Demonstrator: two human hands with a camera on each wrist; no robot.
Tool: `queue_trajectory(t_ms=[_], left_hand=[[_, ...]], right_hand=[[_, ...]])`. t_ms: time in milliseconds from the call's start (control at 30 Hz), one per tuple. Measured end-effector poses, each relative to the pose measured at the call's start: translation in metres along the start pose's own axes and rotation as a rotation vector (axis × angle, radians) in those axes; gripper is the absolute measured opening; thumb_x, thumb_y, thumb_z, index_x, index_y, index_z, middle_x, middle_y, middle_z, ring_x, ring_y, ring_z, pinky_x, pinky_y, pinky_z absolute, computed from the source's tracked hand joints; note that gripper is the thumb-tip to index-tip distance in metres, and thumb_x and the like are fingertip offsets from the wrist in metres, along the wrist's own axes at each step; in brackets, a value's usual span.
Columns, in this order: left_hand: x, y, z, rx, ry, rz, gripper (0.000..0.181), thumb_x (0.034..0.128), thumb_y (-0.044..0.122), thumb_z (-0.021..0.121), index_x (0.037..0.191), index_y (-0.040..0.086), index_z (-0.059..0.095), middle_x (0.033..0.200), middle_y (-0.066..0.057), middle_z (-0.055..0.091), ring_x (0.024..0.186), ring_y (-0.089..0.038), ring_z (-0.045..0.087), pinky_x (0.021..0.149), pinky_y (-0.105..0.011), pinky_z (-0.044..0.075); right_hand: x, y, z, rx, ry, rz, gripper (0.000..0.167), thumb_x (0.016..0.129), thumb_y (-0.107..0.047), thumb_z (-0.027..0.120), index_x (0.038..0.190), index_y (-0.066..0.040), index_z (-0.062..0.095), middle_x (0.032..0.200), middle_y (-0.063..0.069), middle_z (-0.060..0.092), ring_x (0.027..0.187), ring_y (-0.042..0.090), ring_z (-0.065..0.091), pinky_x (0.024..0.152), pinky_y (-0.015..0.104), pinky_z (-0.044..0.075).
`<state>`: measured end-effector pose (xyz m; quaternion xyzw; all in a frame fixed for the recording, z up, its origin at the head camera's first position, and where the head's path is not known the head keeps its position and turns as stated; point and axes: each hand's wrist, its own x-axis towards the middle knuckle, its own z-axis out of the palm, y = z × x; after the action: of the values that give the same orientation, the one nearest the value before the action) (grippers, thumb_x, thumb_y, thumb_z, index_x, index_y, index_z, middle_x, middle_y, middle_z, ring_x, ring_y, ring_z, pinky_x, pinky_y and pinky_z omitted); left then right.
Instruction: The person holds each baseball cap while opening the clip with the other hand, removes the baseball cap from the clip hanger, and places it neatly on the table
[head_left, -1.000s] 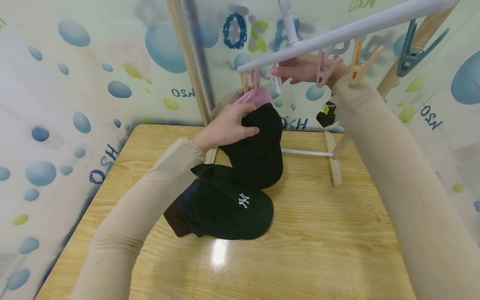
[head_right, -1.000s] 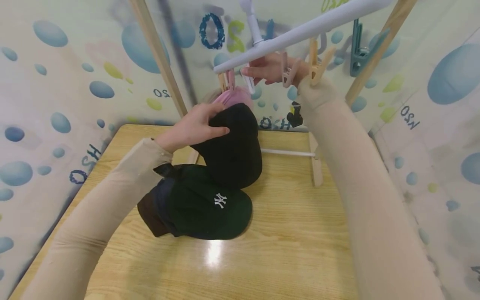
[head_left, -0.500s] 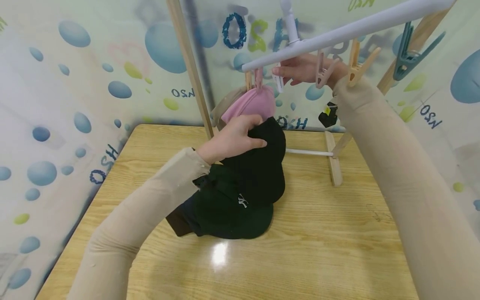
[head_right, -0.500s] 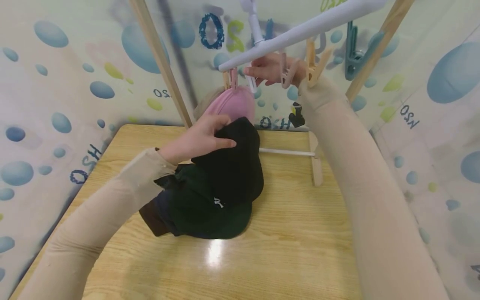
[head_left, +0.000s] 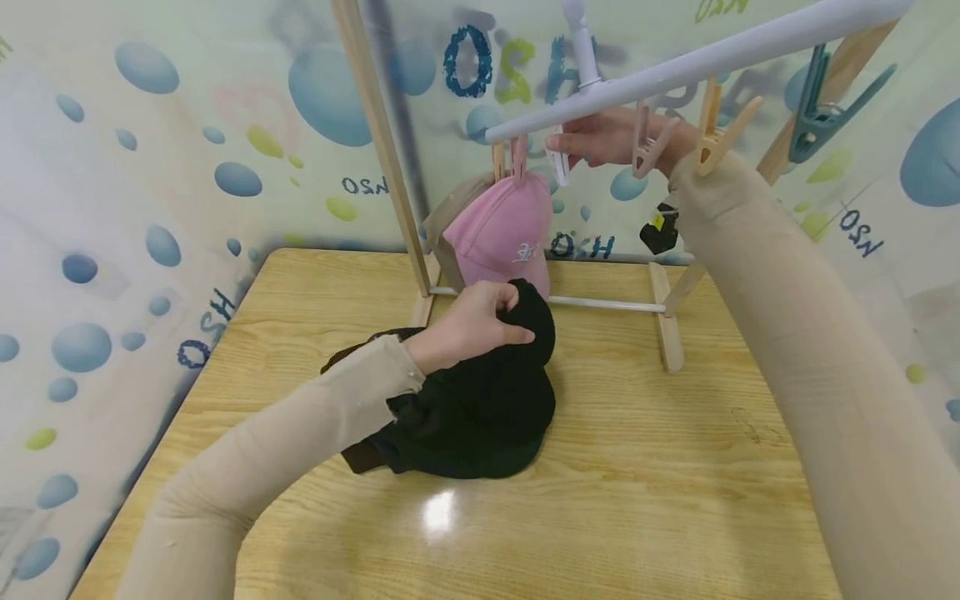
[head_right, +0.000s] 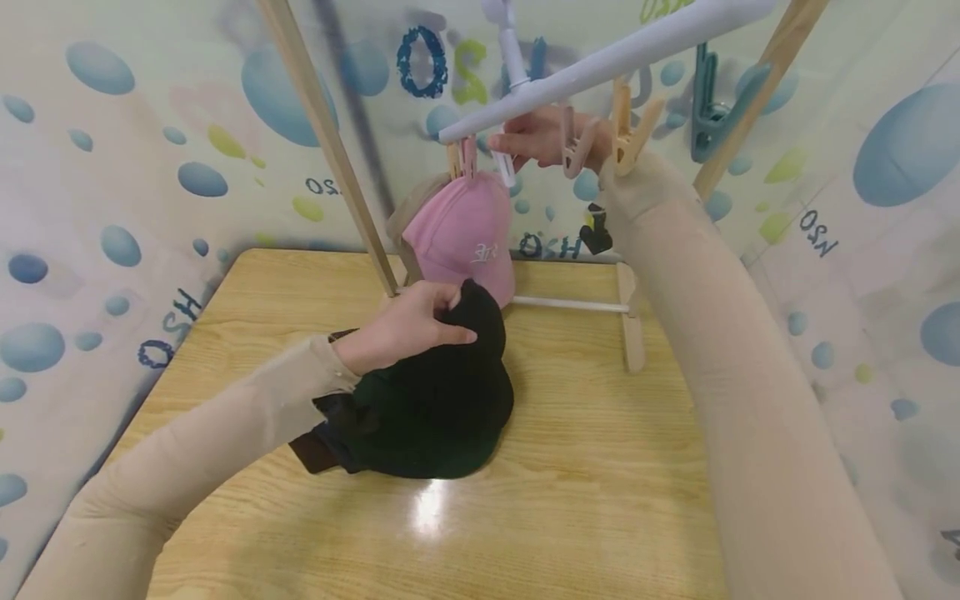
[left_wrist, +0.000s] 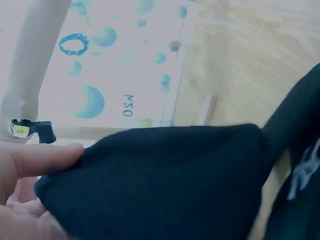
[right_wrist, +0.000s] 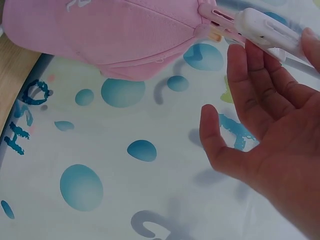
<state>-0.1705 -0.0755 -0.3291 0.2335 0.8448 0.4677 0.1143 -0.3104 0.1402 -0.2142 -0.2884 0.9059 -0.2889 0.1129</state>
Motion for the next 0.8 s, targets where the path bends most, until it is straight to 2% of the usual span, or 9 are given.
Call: queue_trajectory(t_ms=[200,333,433,567,700,800], left_hand=[[-0.014,-0.013,0.000,-0.034,-0.026,-0.085,0.047,0.0858,0.011,0.074,0.066,0.009,0.031,0.062,0.002,0.024,0.054,-0.014,0.027,0.055,-0.028,0.026],[-0.025,-0.025,-0.007,-0.004,-0.097,-0.114,0.038,0.0892,0.015,0.071,0.064,0.009,0.042,0.058,0.002,0.033,0.053,-0.013,0.033,0.053,-0.027,0.030],[-0.031,-0.032,-0.014,0.008,-0.168,-0.139,0.038,0.0898,0.014,0.070,0.062,0.010,0.045,0.056,0.001,0.038,0.053,-0.014,0.042,0.056,-0.027,0.042],[-0.039,-0.038,-0.019,-0.011,-0.238,-0.199,0.042,0.0894,0.011,0.070,0.058,0.010,0.043,0.055,-0.001,0.042,0.061,-0.019,0.057,0.066,-0.032,0.055],[-0.046,-0.046,-0.020,-0.033,-0.269,-0.255,0.042,0.0890,0.009,0.070,0.056,0.009,0.044,0.054,-0.005,0.048,0.066,-0.022,0.064,0.066,-0.033,0.056],[-0.052,-0.054,-0.020,-0.061,-0.275,-0.282,0.042,0.0890,0.008,0.070,0.054,0.009,0.046,0.055,-0.007,0.053,0.065,-0.021,0.065,0.065,-0.033,0.056]], right_hand=[[-0.002,-0.002,0.000,0.000,0.002,-0.006,0.043,0.103,-0.032,0.044,0.124,0.004,0.053,0.110,0.019,0.059,0.102,0.030,0.054,0.078,0.034,0.041],[-0.003,-0.003,-0.001,0.017,0.001,0.005,0.046,0.103,-0.034,0.044,0.127,0.004,0.053,0.113,0.020,0.058,0.105,0.031,0.053,0.087,0.043,0.040],[-0.003,-0.003,-0.001,0.019,-0.008,0.012,0.047,0.103,-0.034,0.044,0.128,0.005,0.051,0.116,0.022,0.057,0.109,0.033,0.052,0.090,0.048,0.039],[-0.002,-0.002,-0.002,0.012,-0.015,0.015,0.046,0.103,-0.033,0.043,0.128,0.005,0.051,0.115,0.020,0.057,0.109,0.032,0.052,0.087,0.044,0.040],[-0.001,-0.001,-0.001,0.017,-0.005,0.015,0.044,0.102,-0.034,0.045,0.124,0.004,0.054,0.109,0.016,0.059,0.104,0.029,0.054,0.081,0.038,0.041],[0.000,-0.001,0.001,0.030,-0.001,0.018,0.044,0.102,-0.035,0.046,0.124,0.003,0.055,0.109,0.017,0.059,0.105,0.029,0.054,0.086,0.042,0.041]])
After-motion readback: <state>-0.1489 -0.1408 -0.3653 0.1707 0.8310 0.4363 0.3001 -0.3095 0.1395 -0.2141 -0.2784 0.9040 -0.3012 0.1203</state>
